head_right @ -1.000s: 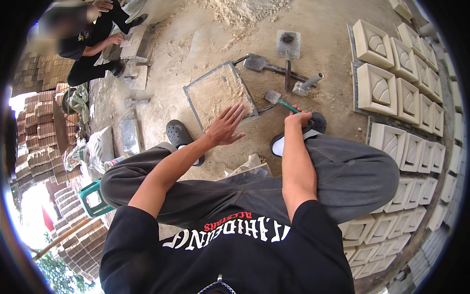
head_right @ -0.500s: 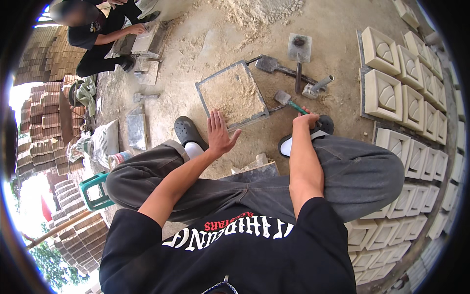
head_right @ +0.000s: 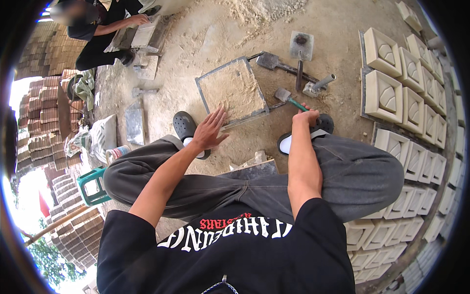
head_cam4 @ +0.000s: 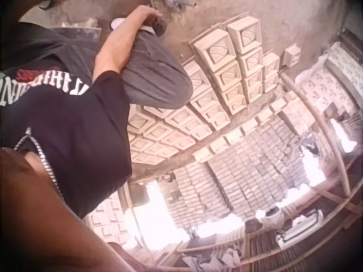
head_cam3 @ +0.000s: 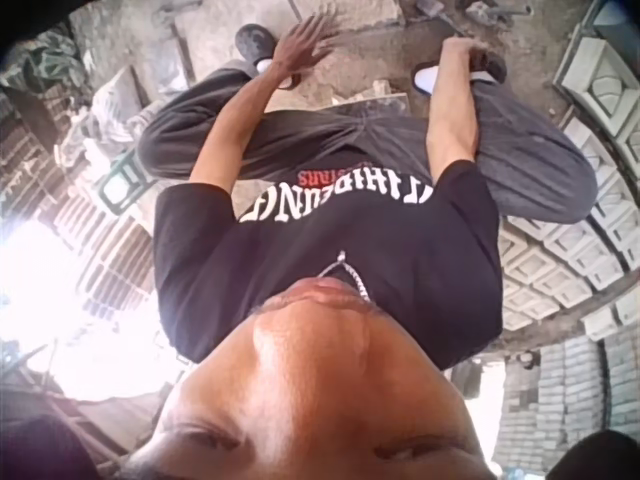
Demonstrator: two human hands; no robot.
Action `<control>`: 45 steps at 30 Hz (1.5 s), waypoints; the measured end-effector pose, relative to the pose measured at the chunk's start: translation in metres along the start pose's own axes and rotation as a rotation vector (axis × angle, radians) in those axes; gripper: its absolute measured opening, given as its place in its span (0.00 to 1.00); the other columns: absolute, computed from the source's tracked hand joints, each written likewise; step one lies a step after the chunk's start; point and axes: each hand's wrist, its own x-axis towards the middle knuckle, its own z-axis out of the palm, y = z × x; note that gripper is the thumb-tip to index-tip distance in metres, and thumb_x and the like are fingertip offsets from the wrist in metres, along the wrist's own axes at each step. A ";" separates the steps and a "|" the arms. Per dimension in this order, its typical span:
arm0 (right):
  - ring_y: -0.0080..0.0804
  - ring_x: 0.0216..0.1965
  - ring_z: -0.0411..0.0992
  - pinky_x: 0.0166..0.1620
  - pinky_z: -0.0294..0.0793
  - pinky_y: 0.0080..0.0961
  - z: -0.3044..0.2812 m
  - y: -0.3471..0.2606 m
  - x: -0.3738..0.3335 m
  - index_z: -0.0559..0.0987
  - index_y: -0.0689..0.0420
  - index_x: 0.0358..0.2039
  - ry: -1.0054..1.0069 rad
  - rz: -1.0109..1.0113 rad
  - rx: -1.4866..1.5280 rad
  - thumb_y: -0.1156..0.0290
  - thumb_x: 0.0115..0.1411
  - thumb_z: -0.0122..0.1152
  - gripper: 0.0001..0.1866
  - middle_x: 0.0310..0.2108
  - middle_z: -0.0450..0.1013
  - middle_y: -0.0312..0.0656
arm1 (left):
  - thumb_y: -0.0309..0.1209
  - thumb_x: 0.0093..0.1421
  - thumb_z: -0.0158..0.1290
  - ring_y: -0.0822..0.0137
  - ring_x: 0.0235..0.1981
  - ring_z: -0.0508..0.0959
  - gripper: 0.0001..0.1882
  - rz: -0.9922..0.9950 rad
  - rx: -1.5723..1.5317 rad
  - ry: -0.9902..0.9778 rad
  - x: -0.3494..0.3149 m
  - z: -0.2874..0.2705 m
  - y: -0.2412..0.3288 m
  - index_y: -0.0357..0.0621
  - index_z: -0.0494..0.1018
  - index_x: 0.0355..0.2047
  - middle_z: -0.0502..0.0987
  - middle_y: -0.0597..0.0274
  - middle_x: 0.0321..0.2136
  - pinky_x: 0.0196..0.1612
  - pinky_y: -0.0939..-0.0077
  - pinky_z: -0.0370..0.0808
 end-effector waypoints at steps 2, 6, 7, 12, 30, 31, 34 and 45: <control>0.43 0.30 0.75 0.40 0.78 0.39 0.005 -0.003 0.002 0.62 0.59 0.27 -0.057 -0.016 0.010 0.61 0.65 0.45 0.15 0.27 0.71 0.47 | 0.52 0.60 0.52 0.52 0.71 0.50 0.46 -0.029 -0.038 -0.004 -0.001 -0.005 0.002 0.30 0.51 0.66 0.51 0.44 0.68 0.71 0.61 0.48; 0.42 0.28 0.75 0.38 0.78 0.37 0.015 -0.004 -0.008 0.61 0.58 0.24 -0.130 -0.006 -0.042 0.62 0.64 0.45 0.15 0.24 0.70 0.46 | 0.53 0.60 0.53 0.52 0.70 0.51 0.46 -0.262 -0.022 0.103 -0.011 0.001 -0.002 0.32 0.51 0.67 0.52 0.45 0.68 0.71 0.62 0.48; 0.42 0.28 0.75 0.39 0.78 0.37 0.015 -0.006 -0.005 0.61 0.59 0.26 -0.129 -0.006 -0.039 0.62 0.64 0.44 0.15 0.24 0.71 0.46 | 0.53 0.60 0.53 0.52 0.70 0.51 0.46 -0.225 -0.047 0.085 -0.013 -0.001 -0.005 0.33 0.51 0.67 0.53 0.45 0.68 0.71 0.62 0.48; 0.43 0.30 0.76 0.41 0.77 0.39 0.009 -0.003 0.002 0.62 0.62 0.30 -0.026 -0.015 -0.024 0.62 0.64 0.44 0.14 0.26 0.72 0.47 | 0.52 0.59 0.54 0.52 0.70 0.52 0.46 -0.124 -0.043 0.050 -0.023 -0.002 -0.016 0.33 0.52 0.67 0.54 0.45 0.68 0.70 0.62 0.50; 0.44 0.33 0.78 0.48 0.76 0.41 -0.009 0.001 0.001 0.65 0.63 0.34 -0.012 0.006 -0.111 0.63 0.63 0.40 0.14 0.30 0.76 0.48 | 0.55 0.61 0.50 0.50 0.70 0.50 0.47 -0.253 -0.047 0.215 0.037 -0.005 0.005 0.31 0.49 0.67 0.50 0.42 0.68 0.71 0.60 0.48; 0.44 0.33 0.78 0.48 0.76 0.41 -0.010 0.000 0.001 0.65 0.62 0.34 -0.011 0.015 -0.092 0.63 0.63 0.40 0.14 0.30 0.76 0.48 | 0.55 0.61 0.49 0.51 0.70 0.50 0.47 -0.243 -0.050 0.152 0.042 -0.004 0.003 0.30 0.48 0.67 0.50 0.42 0.68 0.71 0.60 0.48; 0.43 0.34 0.78 0.46 0.77 0.39 -0.011 -0.001 0.003 0.64 0.60 0.37 -0.059 0.043 -0.122 0.62 0.66 0.39 0.13 0.32 0.75 0.47 | 0.56 0.62 0.47 0.51 0.70 0.50 0.47 -0.155 -0.028 0.061 0.036 -0.005 -0.005 0.30 0.49 0.67 0.50 0.43 0.68 0.71 0.61 0.48; 0.44 0.34 0.78 0.50 0.74 0.43 -0.008 -0.001 -0.003 0.64 0.61 0.35 -0.042 0.040 -0.111 0.61 0.66 0.40 0.14 0.31 0.76 0.48 | 0.57 0.62 0.46 0.53 0.70 0.51 0.46 -0.096 0.002 0.127 0.066 -0.009 0.001 0.33 0.50 0.67 0.51 0.46 0.69 0.70 0.62 0.49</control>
